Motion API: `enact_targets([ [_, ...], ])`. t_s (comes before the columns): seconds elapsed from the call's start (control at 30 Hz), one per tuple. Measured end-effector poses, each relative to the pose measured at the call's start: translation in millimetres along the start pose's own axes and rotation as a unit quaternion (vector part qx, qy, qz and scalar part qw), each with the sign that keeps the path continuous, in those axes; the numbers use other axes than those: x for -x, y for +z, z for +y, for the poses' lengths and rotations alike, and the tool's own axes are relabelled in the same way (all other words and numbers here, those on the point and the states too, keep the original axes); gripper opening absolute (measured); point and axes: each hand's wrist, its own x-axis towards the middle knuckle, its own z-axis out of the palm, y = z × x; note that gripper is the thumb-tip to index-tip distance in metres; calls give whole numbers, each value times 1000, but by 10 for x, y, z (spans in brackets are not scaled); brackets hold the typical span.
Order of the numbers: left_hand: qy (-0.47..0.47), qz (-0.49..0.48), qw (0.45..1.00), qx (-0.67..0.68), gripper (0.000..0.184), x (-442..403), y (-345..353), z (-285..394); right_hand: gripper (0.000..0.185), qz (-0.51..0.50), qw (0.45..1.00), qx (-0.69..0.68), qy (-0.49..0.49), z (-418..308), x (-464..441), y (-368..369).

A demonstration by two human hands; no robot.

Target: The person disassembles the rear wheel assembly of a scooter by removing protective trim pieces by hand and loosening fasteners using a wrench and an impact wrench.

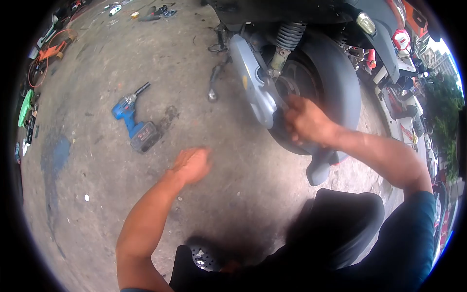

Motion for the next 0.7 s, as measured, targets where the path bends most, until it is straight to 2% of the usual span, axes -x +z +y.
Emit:
enact_targets([
  [0.07,13,78,980,181,35,-45,8,126,26,-5,974,158,-160,230,144,134],
  [0.13,46,139,915,375,42,-195,59,189,26,-47,963,232,-126,271,282,279],
  [0.23,42,86,776,624,31,-94,-218,589,26,-109,976,163,-95,302,302,489],
  [0.27,43,75,796,600,31,-102,-204,642,26,-132,978,134,-87,326,273,567],
  [0.3,43,63,814,576,31,-122,-157,675,23,-145,974,113,-136,506,161,675],
  [0.4,19,12,874,486,32,-148,-73,553,21,-225,972,-53,-45,536,131,851],
  [0.57,-68,-67,912,400,33,4,33,456,21,-280,960,-24,-14,724,17,1006],
  [0.7,4,-150,921,359,34,-38,133,298,25,-287,957,48,-24,899,-5,935],
])
